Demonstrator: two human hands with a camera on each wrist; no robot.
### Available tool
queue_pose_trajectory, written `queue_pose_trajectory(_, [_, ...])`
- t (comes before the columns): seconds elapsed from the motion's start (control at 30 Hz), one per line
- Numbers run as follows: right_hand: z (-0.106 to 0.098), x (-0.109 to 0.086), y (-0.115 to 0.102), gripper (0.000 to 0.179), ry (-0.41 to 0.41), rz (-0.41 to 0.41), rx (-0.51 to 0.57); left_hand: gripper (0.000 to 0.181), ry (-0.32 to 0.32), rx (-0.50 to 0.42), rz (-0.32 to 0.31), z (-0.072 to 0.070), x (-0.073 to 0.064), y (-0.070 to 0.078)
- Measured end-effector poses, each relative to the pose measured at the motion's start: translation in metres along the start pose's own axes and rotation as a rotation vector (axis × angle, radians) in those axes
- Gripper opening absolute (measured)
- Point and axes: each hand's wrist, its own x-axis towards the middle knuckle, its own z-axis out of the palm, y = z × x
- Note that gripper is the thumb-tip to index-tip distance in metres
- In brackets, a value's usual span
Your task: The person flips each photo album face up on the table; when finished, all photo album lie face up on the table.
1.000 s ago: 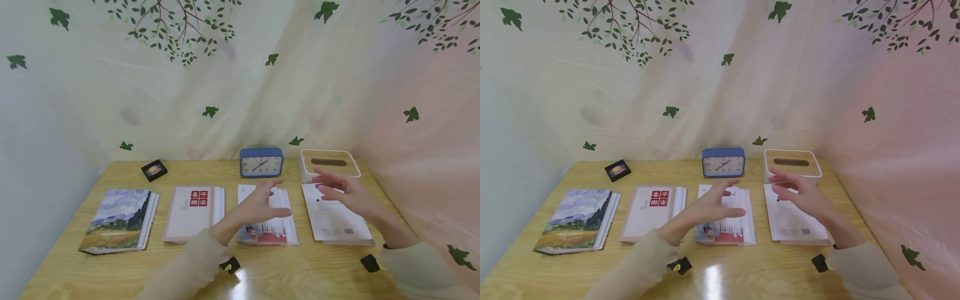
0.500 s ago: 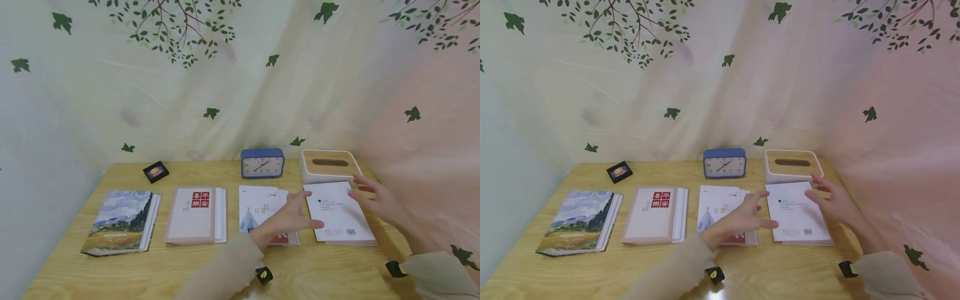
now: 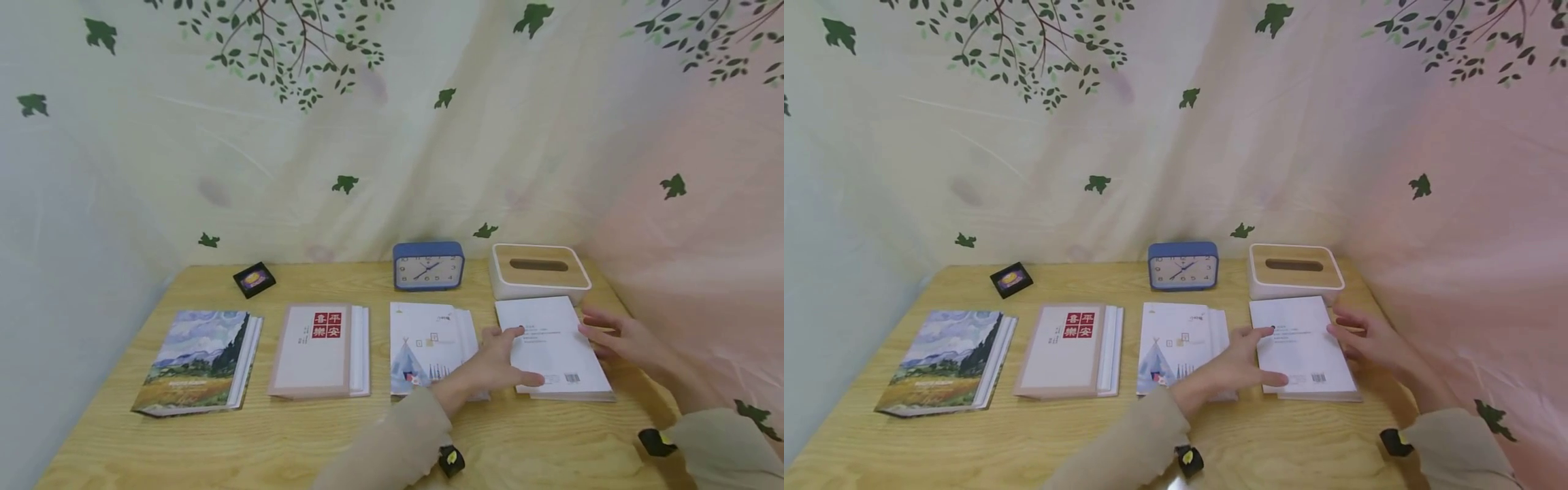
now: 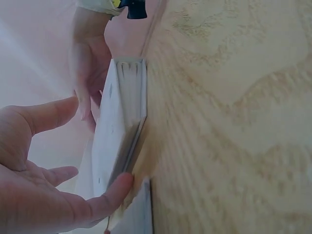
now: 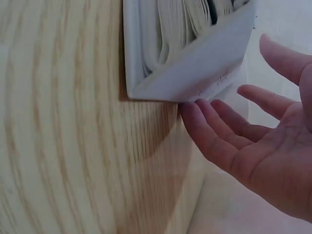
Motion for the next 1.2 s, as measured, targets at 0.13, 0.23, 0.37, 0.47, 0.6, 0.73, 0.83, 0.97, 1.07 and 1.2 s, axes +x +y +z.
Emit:
queue_pose_trajectory(0.13, [-0.001, 0.003, 0.010, 0.074, -0.054, 0.029, 0.118, 0.081, -0.009, 0.010, -0.029, 0.004, 0.001, -0.001])
queue_pose_trajectory(0.23, [-0.004, 0.005, 0.019, 0.073, -0.094, 0.051, 0.253, 0.083, 0.012, 0.021, -0.027, 0.009, 0.004, -0.001])
queue_pose_trajectory(0.37, [-0.009, 0.010, 0.026, 0.074, -0.114, 0.104, 0.285, 0.090, 0.060, 0.033, 0.011, 0.018, 0.010, 0.000])
queue_pose_trajectory(0.47, [-0.010, 0.015, 0.028, 0.073, -0.113, 0.135, 0.269, 0.092, 0.076, 0.076, 0.021, 0.023, 0.012, 0.001])
queue_pose_trajectory(0.6, [-0.010, 0.020, 0.028, 0.070, -0.112, 0.154, 0.283, 0.088, 0.078, 0.182, 0.012, 0.026, 0.012, 0.004])
queue_pose_trajectory(0.73, [-0.011, 0.018, 0.028, 0.067, -0.109, 0.152, 0.304, 0.081, 0.075, 0.216, 0.006, 0.029, 0.011, 0.006])
queue_pose_trajectory(0.83, [-0.011, 0.016, 0.028, 0.067, -0.105, 0.162, 0.309, 0.074, 0.073, 0.195, 0.000, 0.030, 0.010, 0.005])
queue_pose_trajectory(0.97, [-0.010, 0.013, 0.028, 0.069, -0.093, 0.184, 0.287, 0.065, 0.068, 0.171, -0.004, 0.031, 0.009, 0.002])
queue_pose_trajectory(1.07, [-0.010, 0.012, 0.029, 0.070, -0.093, 0.186, 0.263, 0.063, 0.065, 0.163, -0.009, 0.031, 0.008, 0.002])
queue_pose_trajectory(1.2, [-0.011, 0.012, 0.030, 0.071, -0.094, 0.186, 0.291, 0.065, 0.071, 0.152, -0.010, 0.031, 0.009, 0.004])
